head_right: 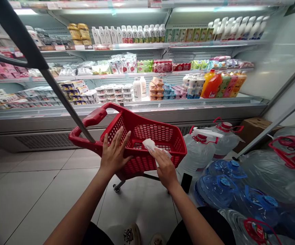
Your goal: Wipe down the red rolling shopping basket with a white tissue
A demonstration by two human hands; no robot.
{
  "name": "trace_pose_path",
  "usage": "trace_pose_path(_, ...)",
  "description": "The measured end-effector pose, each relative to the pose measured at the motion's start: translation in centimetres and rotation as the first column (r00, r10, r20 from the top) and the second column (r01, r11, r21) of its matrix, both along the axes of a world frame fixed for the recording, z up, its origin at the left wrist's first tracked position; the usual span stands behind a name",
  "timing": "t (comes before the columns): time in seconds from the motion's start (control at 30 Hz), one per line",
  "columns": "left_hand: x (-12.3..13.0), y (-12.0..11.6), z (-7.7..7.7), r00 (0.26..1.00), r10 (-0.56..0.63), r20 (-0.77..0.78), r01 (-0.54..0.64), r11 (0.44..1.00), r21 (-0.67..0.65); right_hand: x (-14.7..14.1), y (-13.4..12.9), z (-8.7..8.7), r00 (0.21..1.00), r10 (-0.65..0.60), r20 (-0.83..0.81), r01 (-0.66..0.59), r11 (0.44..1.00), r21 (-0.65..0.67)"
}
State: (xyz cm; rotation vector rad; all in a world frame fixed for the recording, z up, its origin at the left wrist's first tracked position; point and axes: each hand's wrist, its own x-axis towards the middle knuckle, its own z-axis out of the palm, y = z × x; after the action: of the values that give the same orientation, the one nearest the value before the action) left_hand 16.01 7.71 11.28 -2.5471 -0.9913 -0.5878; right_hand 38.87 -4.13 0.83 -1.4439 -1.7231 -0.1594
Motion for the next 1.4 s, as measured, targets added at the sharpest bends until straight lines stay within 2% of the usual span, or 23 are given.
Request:
trace_pose_path(0.07, 0.4, -0.3, 0.1, 1.000, -0.010, 0.002, 0.010, 1.000, -0.005, 0.4, 0.1, 0.0, 0.998, -0.052, -0.041, 0.051, 0.999, -0.006)
trace_pose_path(0.13, 0.8, -0.4, 0.2, 1.000, -0.017, 0.015, 0.017, 1.000, -0.018, -0.7, 1.3, 0.7, 0.994, -0.048, -0.101, 0.047, 0.999, -0.015)
trace_pose_path(0.23, 0.9, -0.3, 0.7, 0.997, -0.035, 0.064, 0.038, 0.998, -0.049, -4.5, 4.6, 3.2, 0.975, 0.137, -0.173, -0.143, 0.989, -0.025)
trace_pose_path(0.3, 0.6, 0.0, 1.2, 0.992, -0.052, 0.115, 0.059, 0.996, -0.061, -7.3, 7.0, 5.4, 0.930, 0.298, -0.217, -0.312, 0.949, -0.034)
trace_pose_path(0.37, 0.1, 0.5, 1.6, 0.983, -0.069, 0.168, 0.082, 0.994, -0.067, -9.4, 9.0, 7.3, 0.888, 0.359, -0.288, -0.393, 0.917, -0.071)
trace_pose_path(0.43, -0.4, 0.9, 1.8, 0.978, -0.083, 0.190, 0.098, 0.992, -0.073, -10.5, 10.0, 8.3, 0.869, 0.384, -0.313, -0.430, 0.898, -0.095)
trace_pose_path(0.5, -0.7, 1.1, 1.7, 0.982, -0.078, 0.173, 0.091, 0.993, -0.071, -10.7, 9.9, 8.1, 0.880, 0.399, -0.256, -0.429, 0.900, -0.074)
trace_pose_path(0.57, -0.9, 1.1, 1.3, 0.990, -0.047, 0.134, 0.054, 0.997, -0.053, -10.3, 8.7, 6.9, 0.915, 0.373, -0.152, -0.382, 0.923, -0.034)
trace_pose_path(0.67, -0.9, 1.0, 0.5, 0.998, -0.001, 0.058, 0.002, 1.000, -0.021, -8.5, 5.6, 4.2, 0.970, 0.241, -0.011, -0.241, 0.970, -0.021)
trace_pose_path(0.77, -0.9, 0.8, 0.0, 1.000, 0.026, 0.007, -0.026, 1.000, -0.016, -5.6, 1.9, 1.7, 0.992, 0.088, 0.091, -0.086, 0.996, -0.021)
trace_pose_path(0.9, -0.7, 0.6, -0.1, 0.999, 0.045, 0.009, -0.044, 0.998, -0.042, -2.0, -1.3, 0.0, 0.988, -0.079, 0.135, 0.080, 0.997, -0.006)
trace_pose_path(0.97, -0.3, 0.5, -0.2, 0.999, 0.028, 0.015, -0.027, 0.998, -0.054, -1.8, -1.4, 0.0, 0.985, -0.130, 0.114, 0.131, 0.991, 0.001)
trace_pose_path(1.03, 0.2, 0.5, -0.3, 1.000, 0.009, 0.030, -0.007, 0.998, -0.060, -3.0, -0.4, 0.5, 0.988, -0.132, 0.082, 0.132, 0.991, 0.007)
trace_pose_path(1.17, 0.9, 0.6, -0.4, 0.998, -0.035, 0.045, 0.039, 0.996, -0.074, -7.4, 3.2, 2.1, 1.000, -0.016, 0.013, 0.016, 1.000, 0.006)
trace_pose_path(1.23, 1.0, 0.7, -0.4, 0.998, -0.062, 0.029, 0.064, 0.994, -0.085, -8.6, 4.4, 2.7, 1.000, 0.023, -0.020, -0.023, 1.000, 0.016)
trace_pose_path(1.3, 1.0, 0.8, -0.5, 0.997, -0.075, 0.021, 0.076, 0.993, -0.086, -8.4, 4.7, 2.7, 0.999, 0.048, -0.020, -0.048, 0.999, 0.014)
trace_pose_path(1.4, 1.1, 0.8, -0.8, 0.997, -0.057, 0.046, 0.060, 0.996, -0.070, -5.9, 3.4, 1.9, 0.999, 0.047, 0.020, -0.047, 0.999, -0.004)
